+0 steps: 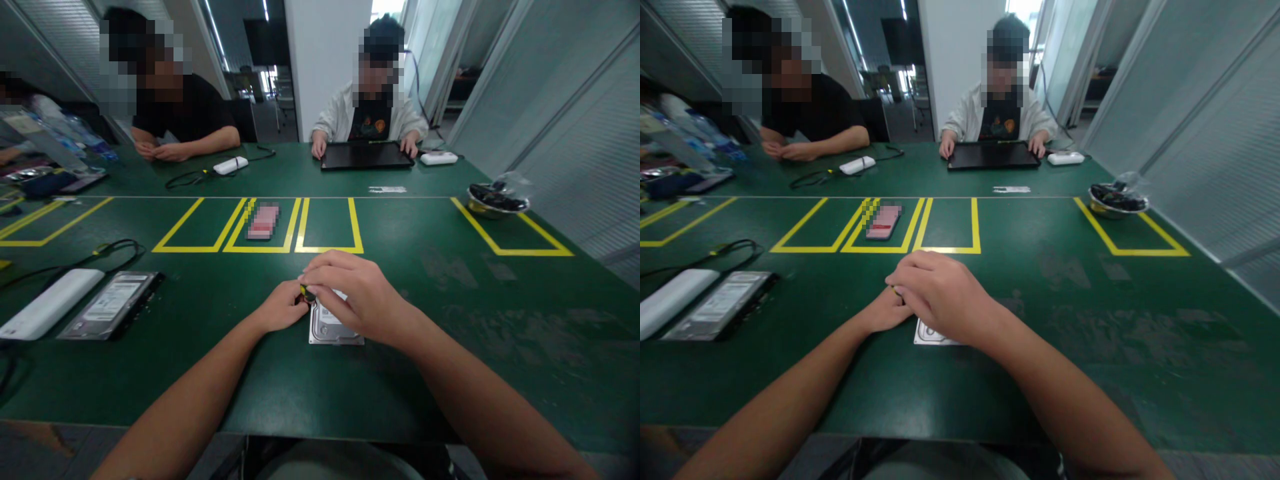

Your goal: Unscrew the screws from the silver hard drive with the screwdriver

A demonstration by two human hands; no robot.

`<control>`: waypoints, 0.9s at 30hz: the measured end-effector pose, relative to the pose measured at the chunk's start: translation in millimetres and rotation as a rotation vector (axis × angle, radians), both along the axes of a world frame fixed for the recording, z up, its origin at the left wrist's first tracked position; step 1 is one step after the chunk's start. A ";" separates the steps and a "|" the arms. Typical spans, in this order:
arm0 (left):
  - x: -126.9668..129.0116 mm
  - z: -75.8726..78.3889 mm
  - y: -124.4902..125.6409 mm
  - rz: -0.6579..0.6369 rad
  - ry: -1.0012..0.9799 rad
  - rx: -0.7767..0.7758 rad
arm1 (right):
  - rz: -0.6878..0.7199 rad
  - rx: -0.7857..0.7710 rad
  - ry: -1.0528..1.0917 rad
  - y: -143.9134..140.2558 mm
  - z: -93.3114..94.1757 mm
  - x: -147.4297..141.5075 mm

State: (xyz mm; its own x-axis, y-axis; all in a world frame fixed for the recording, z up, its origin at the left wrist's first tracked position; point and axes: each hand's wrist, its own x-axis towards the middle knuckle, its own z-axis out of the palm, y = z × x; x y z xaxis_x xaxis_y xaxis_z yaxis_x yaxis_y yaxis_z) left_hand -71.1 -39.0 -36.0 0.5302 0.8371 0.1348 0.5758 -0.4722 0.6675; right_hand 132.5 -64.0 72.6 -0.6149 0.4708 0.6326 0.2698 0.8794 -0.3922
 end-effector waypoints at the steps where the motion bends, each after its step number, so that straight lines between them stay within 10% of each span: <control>1: 0.0 0.4 -0.1 -0.001 -0.001 0.002 | 0.000 0.001 -0.002 0.0 0.2 -0.1; 27: -1.0 -2.8 1.5 0.007 0.002 -0.016 | -0.022 0.021 0.016 2.2 -1.5 0.7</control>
State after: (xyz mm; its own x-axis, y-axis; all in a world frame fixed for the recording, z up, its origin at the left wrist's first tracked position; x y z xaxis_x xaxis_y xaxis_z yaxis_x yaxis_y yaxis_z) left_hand -72.1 -37.5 -38.8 0.5247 0.8428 0.1203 0.5804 -0.4575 0.6737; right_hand 133.2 -61.8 71.1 -0.5944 0.4705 0.6521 0.2834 0.8815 -0.3777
